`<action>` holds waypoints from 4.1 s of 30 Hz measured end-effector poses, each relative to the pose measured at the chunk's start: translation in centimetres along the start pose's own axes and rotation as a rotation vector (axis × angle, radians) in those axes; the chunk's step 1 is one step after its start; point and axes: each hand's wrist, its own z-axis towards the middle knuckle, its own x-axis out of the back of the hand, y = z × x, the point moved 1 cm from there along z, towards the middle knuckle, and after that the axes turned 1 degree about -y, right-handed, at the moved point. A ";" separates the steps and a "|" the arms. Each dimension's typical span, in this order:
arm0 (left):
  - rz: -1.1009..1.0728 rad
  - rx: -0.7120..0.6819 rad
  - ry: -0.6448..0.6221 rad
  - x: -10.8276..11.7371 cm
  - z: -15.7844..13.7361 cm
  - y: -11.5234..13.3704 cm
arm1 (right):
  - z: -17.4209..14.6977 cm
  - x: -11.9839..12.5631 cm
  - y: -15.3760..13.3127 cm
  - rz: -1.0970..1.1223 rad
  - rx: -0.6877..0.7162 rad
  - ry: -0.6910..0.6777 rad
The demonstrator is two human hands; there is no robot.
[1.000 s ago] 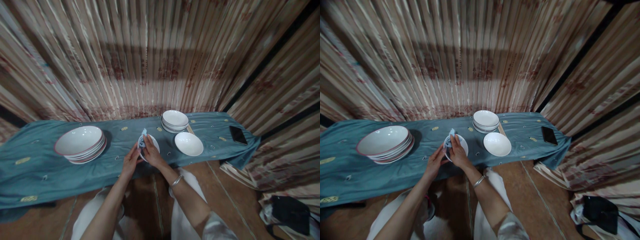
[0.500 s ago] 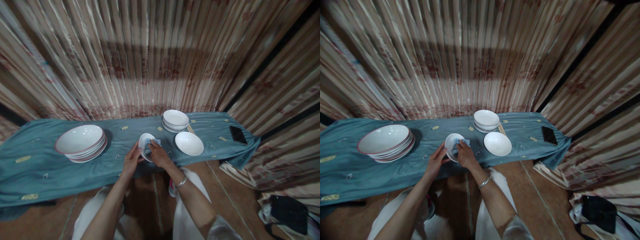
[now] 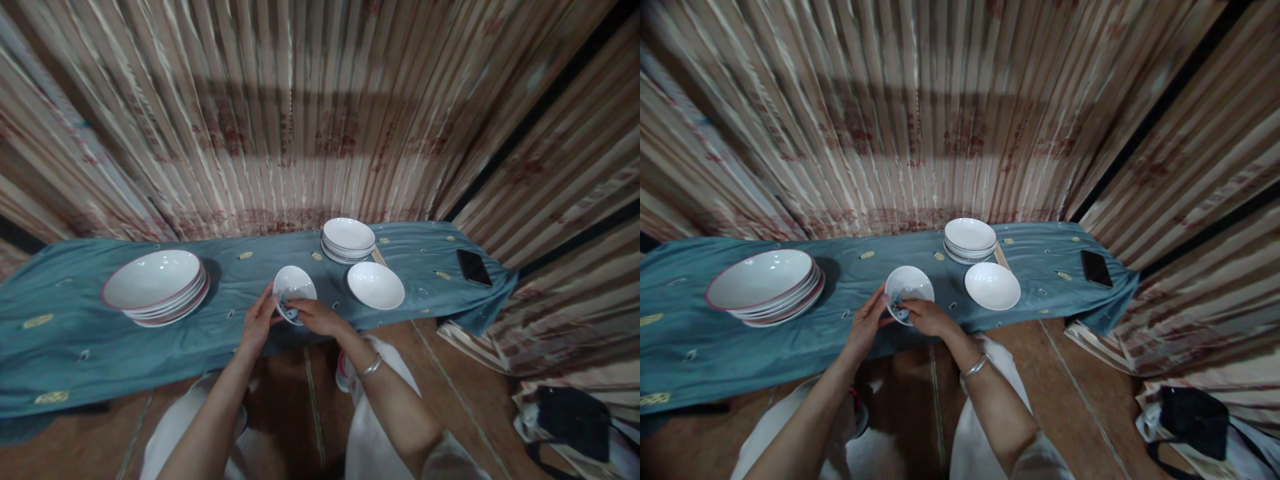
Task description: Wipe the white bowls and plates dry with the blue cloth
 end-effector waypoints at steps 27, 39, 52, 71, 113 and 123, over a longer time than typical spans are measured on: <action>0.021 0.007 -0.049 -0.1 -0.5 0.3 | 1.1 -1.0 0.5 -0.369 -0.160 0.204; 0.016 0.002 -0.022 0.0 -0.3 0.1 | -0.5 0.6 0.6 -0.334 -0.085 0.018; 0.037 0.010 -0.013 0.1 0.0 0.0 | -1.2 0.5 1.2 0.335 -0.042 -0.040; 0.024 0.037 -0.054 -0.2 -0.3 0.2 | 2.6 0.9 -1.7 -0.086 0.050 0.477; 0.006 -0.001 -0.034 -0.3 -0.4 0.0 | -4.5 0.6 -1.7 -0.183 0.054 0.123; 0.026 -0.005 -0.054 0.1 -0.2 -0.5 | -1.3 -0.7 -2.4 0.271 -0.008 0.295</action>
